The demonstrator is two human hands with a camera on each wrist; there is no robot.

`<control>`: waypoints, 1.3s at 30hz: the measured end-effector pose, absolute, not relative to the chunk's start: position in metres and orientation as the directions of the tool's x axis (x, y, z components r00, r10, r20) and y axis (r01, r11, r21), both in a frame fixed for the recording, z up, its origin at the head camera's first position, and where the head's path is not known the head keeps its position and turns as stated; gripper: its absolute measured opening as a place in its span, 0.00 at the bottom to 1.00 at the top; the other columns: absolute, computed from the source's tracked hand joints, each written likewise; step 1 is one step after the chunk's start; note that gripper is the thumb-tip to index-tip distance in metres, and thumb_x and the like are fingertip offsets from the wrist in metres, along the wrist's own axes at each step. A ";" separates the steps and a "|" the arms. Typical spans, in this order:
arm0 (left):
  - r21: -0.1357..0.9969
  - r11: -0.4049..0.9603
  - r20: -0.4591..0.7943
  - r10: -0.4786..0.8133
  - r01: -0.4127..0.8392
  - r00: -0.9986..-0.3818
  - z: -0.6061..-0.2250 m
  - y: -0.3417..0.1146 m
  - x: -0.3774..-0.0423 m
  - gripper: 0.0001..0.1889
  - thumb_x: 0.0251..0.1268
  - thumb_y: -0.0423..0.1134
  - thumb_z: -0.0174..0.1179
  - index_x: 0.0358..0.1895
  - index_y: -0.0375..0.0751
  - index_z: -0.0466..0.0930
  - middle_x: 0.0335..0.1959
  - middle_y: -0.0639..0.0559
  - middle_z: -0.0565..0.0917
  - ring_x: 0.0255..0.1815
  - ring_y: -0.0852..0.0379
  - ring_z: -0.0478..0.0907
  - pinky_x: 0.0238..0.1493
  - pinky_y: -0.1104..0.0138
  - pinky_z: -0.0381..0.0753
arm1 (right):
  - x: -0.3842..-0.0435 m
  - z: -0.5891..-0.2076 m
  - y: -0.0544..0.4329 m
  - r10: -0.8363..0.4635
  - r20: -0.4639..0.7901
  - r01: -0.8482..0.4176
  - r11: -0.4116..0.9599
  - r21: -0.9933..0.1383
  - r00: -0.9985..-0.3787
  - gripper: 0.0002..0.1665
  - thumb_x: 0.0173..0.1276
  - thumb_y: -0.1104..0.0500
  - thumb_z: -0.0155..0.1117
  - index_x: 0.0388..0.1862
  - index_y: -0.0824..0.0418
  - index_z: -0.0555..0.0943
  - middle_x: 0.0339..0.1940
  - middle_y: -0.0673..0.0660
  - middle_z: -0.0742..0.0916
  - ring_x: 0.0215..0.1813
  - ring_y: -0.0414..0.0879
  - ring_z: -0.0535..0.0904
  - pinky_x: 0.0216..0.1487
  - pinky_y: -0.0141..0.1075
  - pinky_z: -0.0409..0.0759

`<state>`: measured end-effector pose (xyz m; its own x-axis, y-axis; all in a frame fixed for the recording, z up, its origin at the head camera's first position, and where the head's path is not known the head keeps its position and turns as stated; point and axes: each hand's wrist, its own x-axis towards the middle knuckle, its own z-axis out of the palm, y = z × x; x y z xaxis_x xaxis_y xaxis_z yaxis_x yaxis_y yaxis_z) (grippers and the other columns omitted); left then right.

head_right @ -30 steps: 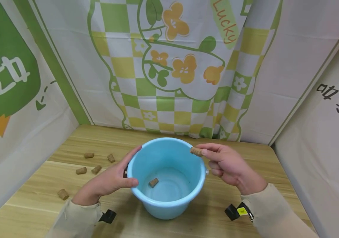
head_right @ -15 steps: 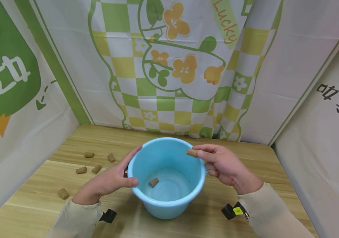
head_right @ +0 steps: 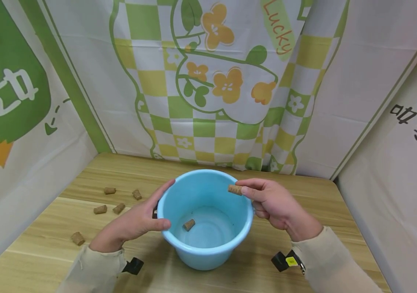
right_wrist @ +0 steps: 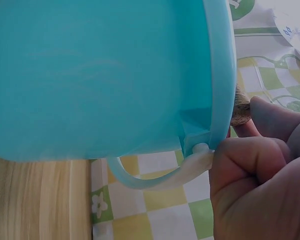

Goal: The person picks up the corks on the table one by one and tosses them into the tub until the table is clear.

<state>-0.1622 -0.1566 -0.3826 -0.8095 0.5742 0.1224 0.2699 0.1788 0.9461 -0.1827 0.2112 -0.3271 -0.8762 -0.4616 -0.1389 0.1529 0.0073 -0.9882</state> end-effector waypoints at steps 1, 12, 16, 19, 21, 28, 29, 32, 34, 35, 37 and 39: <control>0.946 0.180 0.121 0.573 0.269 -0.810 -0.383 -0.157 -0.162 0.57 0.58 0.54 0.72 0.81 0.59 0.37 0.75 0.41 0.56 0.65 0.38 0.67 0.55 0.53 0.75 | -0.182 -0.327 0.211 -0.459 -0.140 0.152 0.011 -0.988 -0.877 0.18 0.75 0.57 0.62 0.60 0.62 0.82 0.39 0.57 0.86 0.15 0.37 0.59 0.19 0.28 0.61; 0.948 0.178 0.118 0.575 0.265 -0.810 -0.383 -0.157 -0.163 0.56 0.58 0.53 0.71 0.81 0.60 0.37 0.75 0.41 0.55 0.65 0.38 0.68 0.54 0.53 0.76 | -0.181 -0.327 0.210 -0.441 -0.152 0.148 0.043 -0.988 -0.884 0.21 0.75 0.54 0.63 0.61 0.63 0.80 0.41 0.59 0.87 0.15 0.37 0.60 0.19 0.28 0.62; 0.951 0.161 0.125 0.582 0.264 -0.804 -0.383 -0.156 -0.163 0.57 0.59 0.53 0.71 0.81 0.60 0.37 0.75 0.41 0.55 0.65 0.38 0.67 0.55 0.53 0.76 | -0.181 -0.327 0.208 -0.430 -0.148 0.135 0.062 -0.989 -0.891 0.26 0.75 0.52 0.62 0.65 0.67 0.76 0.47 0.62 0.87 0.14 0.37 0.59 0.18 0.28 0.62; 0.953 0.155 0.126 0.584 0.262 -0.802 -0.384 -0.156 -0.163 0.57 0.59 0.53 0.71 0.81 0.60 0.36 0.75 0.40 0.55 0.65 0.38 0.67 0.55 0.53 0.76 | -0.180 -0.327 0.207 -0.414 -0.151 0.122 0.096 -0.988 -0.897 0.31 0.75 0.50 0.61 0.68 0.69 0.72 0.50 0.64 0.86 0.15 0.37 0.59 0.18 0.28 0.61; 0.952 0.158 0.124 0.583 0.262 -0.803 -0.384 -0.157 -0.163 0.57 0.59 0.53 0.71 0.81 0.60 0.36 0.75 0.40 0.56 0.65 0.38 0.68 0.55 0.53 0.76 | -0.180 -0.327 0.206 -0.407 -0.153 0.117 0.114 -0.987 -0.900 0.33 0.76 0.50 0.61 0.69 0.70 0.71 0.51 0.65 0.85 0.15 0.37 0.58 0.18 0.28 0.61; 0.948 0.172 0.124 0.578 0.269 -0.806 -0.385 -0.157 -0.163 0.56 0.59 0.53 0.71 0.81 0.60 0.37 0.74 0.40 0.57 0.64 0.38 0.68 0.55 0.53 0.76 | -0.179 -0.327 0.205 -0.396 -0.160 0.121 0.121 -0.985 -0.904 0.33 0.75 0.50 0.61 0.69 0.70 0.71 0.53 0.65 0.84 0.15 0.37 0.58 0.19 0.27 0.61; 0.948 0.171 0.123 0.579 0.268 -0.806 -0.385 -0.157 -0.163 0.56 0.59 0.53 0.71 0.81 0.60 0.37 0.74 0.40 0.57 0.64 0.38 0.68 0.55 0.53 0.76 | -0.178 -0.327 0.206 -0.395 -0.160 0.122 0.121 -0.985 -0.905 0.33 0.75 0.50 0.62 0.69 0.70 0.71 0.53 0.65 0.84 0.15 0.37 0.58 0.19 0.27 0.61; 0.949 0.174 0.118 0.577 0.262 -0.808 -0.384 -0.157 -0.162 0.56 0.59 0.52 0.71 0.81 0.60 0.37 0.75 0.40 0.56 0.65 0.38 0.68 0.55 0.53 0.76 | -0.178 -0.327 0.206 -0.391 -0.162 0.125 0.119 -0.985 -0.906 0.32 0.75 0.50 0.62 0.68 0.70 0.72 0.55 0.65 0.83 0.15 0.37 0.58 0.19 0.27 0.61; 0.951 0.176 0.112 0.574 0.256 -0.811 -0.384 -0.156 -0.162 0.56 0.59 0.52 0.71 0.81 0.60 0.37 0.75 0.41 0.56 0.65 0.39 0.68 0.55 0.53 0.76 | -0.178 -0.327 0.206 -0.390 -0.163 0.127 0.117 -0.985 -0.906 0.32 0.75 0.50 0.62 0.68 0.69 0.73 0.55 0.65 0.83 0.15 0.37 0.58 0.19 0.27 0.61; 0.951 0.177 0.110 0.572 0.253 -0.813 -0.383 -0.156 -0.162 0.57 0.58 0.52 0.72 0.81 0.61 0.37 0.75 0.42 0.56 0.65 0.39 0.68 0.55 0.53 0.76 | -0.178 -0.327 0.206 -0.390 -0.162 0.127 0.116 -0.985 -0.907 0.32 0.75 0.50 0.62 0.68 0.69 0.73 0.55 0.65 0.83 0.15 0.37 0.58 0.19 0.27 0.61; 0.953 0.173 0.108 0.571 0.248 -0.814 -0.383 -0.156 -0.162 0.57 0.58 0.52 0.72 0.81 0.61 0.37 0.75 0.43 0.56 0.65 0.39 0.68 0.55 0.53 0.76 | -0.178 -0.327 0.206 -0.389 -0.160 0.125 0.114 -0.986 -0.907 0.31 0.75 0.50 0.62 0.67 0.69 0.73 0.55 0.65 0.83 0.15 0.37 0.58 0.19 0.27 0.61; 0.955 0.171 0.106 0.570 0.244 -0.815 -0.383 -0.155 -0.162 0.57 0.58 0.51 0.72 0.81 0.61 0.37 0.75 0.44 0.55 0.65 0.39 0.67 0.55 0.54 0.76 | -0.178 -0.327 0.206 -0.389 -0.157 0.123 0.111 -0.986 -0.908 0.31 0.75 0.50 0.63 0.67 0.70 0.73 0.55 0.65 0.83 0.15 0.37 0.59 0.18 0.27 0.61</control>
